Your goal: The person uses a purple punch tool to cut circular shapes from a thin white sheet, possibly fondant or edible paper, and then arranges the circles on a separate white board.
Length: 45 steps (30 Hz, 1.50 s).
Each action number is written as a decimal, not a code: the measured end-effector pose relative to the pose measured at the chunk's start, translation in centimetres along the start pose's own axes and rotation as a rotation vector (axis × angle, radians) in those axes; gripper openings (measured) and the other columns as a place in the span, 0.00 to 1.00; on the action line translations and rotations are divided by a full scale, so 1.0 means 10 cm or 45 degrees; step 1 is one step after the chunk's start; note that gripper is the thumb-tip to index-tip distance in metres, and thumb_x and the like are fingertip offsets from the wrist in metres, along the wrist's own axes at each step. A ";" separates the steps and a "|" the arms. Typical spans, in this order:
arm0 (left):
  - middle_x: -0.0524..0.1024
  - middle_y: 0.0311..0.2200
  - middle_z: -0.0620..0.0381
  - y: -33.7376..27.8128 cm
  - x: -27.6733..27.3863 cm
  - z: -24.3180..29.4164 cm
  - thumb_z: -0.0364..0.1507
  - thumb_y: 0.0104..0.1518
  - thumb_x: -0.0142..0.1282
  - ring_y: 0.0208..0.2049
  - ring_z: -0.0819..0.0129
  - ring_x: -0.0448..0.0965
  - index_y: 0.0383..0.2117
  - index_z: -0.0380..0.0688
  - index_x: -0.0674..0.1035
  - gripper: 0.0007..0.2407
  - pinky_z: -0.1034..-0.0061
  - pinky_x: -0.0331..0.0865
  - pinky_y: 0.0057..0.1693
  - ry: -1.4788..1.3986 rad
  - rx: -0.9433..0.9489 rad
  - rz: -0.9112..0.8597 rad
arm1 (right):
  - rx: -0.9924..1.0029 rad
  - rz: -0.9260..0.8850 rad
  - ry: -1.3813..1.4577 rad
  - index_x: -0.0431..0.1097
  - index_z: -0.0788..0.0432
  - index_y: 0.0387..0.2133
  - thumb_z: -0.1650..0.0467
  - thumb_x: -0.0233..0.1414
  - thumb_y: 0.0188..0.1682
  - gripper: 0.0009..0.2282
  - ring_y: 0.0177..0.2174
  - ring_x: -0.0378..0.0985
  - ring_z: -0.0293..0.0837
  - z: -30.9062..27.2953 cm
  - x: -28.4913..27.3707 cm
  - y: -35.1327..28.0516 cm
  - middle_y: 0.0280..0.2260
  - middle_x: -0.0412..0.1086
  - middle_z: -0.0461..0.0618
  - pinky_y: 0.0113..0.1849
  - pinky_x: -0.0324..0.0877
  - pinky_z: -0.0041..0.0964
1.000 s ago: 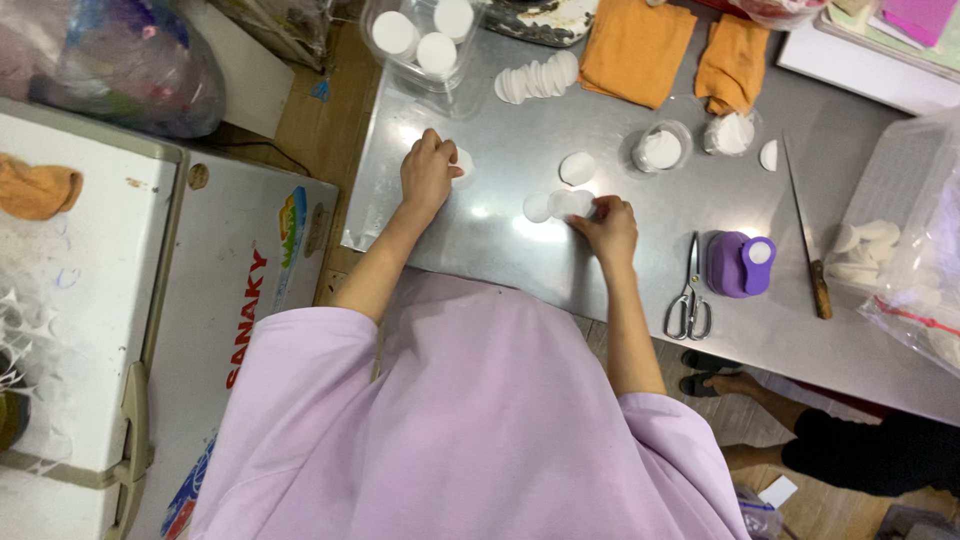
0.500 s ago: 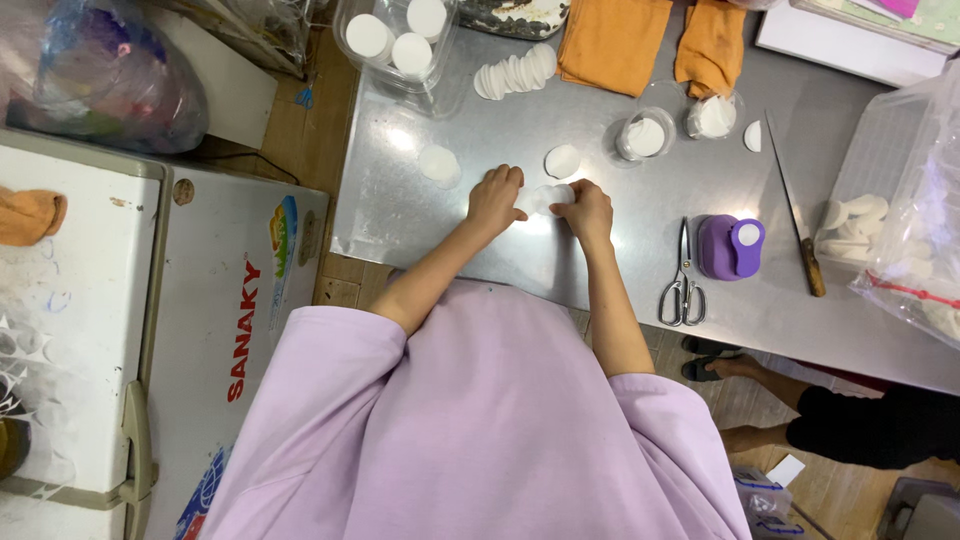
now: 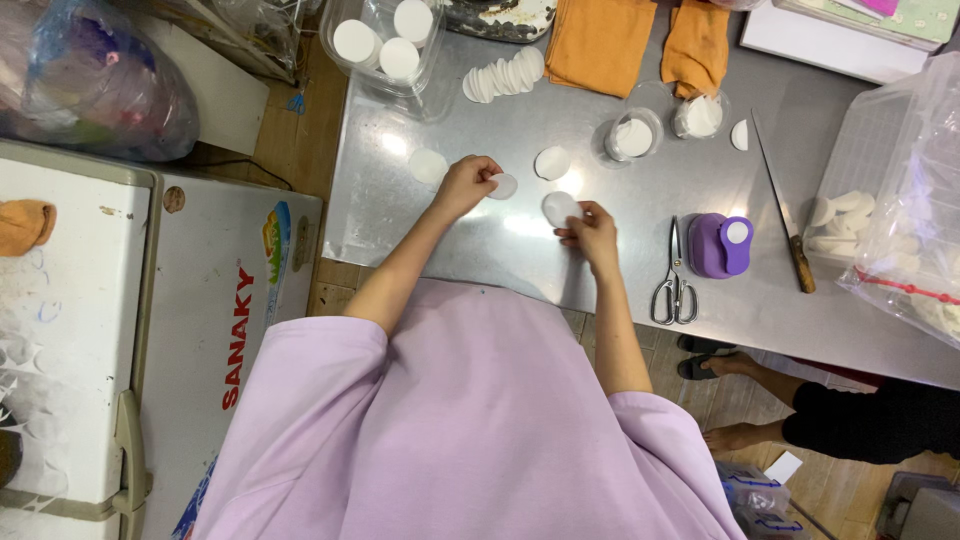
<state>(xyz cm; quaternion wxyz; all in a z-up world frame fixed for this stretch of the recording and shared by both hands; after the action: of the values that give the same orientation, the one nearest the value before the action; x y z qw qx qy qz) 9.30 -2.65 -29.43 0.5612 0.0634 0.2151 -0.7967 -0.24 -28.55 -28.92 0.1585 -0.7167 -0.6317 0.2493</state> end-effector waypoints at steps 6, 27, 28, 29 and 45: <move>0.79 0.36 0.60 -0.03 0.08 0.06 0.25 0.57 0.62 0.35 0.74 0.82 0.42 0.39 0.80 0.09 0.82 0.81 0.39 -0.591 -0.222 -0.106 | -0.078 -0.145 0.142 0.69 0.66 0.45 0.76 0.51 0.52 0.09 0.27 0.83 0.40 -0.27 0.56 -0.01 0.30 0.77 0.53 0.28 0.78 0.30; 0.81 0.44 0.53 -0.52 -0.55 1.35 0.22 0.62 0.57 0.41 0.74 0.81 0.58 0.41 0.76 0.17 0.81 0.77 0.45 -0.511 0.253 0.078 | -0.453 -0.402 0.364 0.64 0.64 0.55 0.75 0.54 0.53 0.17 0.32 0.82 0.40 -1.56 0.90 -0.52 0.35 0.78 0.55 0.35 0.79 0.31; 0.80 0.45 0.54 -0.52 -0.52 1.35 0.22 0.62 0.56 0.41 0.74 0.81 0.59 0.42 0.76 0.17 0.80 0.78 0.43 -0.548 0.222 0.054 | -0.462 -0.375 0.402 0.63 0.65 0.54 0.75 0.54 0.53 0.16 0.32 0.83 0.40 -1.58 0.89 -0.52 0.37 0.77 0.55 0.36 0.80 0.32; 0.78 0.46 0.54 -0.54 -0.53 1.38 0.21 0.63 0.54 0.41 0.74 0.81 0.60 0.43 0.75 0.18 0.80 0.79 0.43 -0.536 0.229 0.061 | -0.469 -0.349 0.439 0.61 0.65 0.53 0.76 0.54 0.54 0.16 0.33 0.83 0.41 -1.57 0.88 -0.52 0.38 0.76 0.54 0.36 0.81 0.33; 0.79 0.47 0.50 -0.47 -1.24 0.10 0.25 0.60 0.61 0.47 0.53 0.80 0.46 0.45 0.82 0.09 0.64 0.73 0.53 0.453 0.049 0.485 | -0.521 0.008 -0.431 0.70 0.59 0.57 0.72 0.53 0.56 0.16 0.30 0.79 0.41 -1.07 0.52 -0.28 0.37 0.75 0.51 0.36 0.73 0.36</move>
<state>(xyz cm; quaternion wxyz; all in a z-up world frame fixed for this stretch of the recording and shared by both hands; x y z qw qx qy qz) 9.63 9.01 -22.95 0.6531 0.2525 0.2796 -0.6569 3.77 -22.06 -19.38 -0.0984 -0.6838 -0.6843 0.2333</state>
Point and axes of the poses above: each hand's wrist, its own y-axis towards the middle knuckle, its own x-axis out of the palm, z = x × y, the point moved 10 cm from there along y, towards the middle knuckle
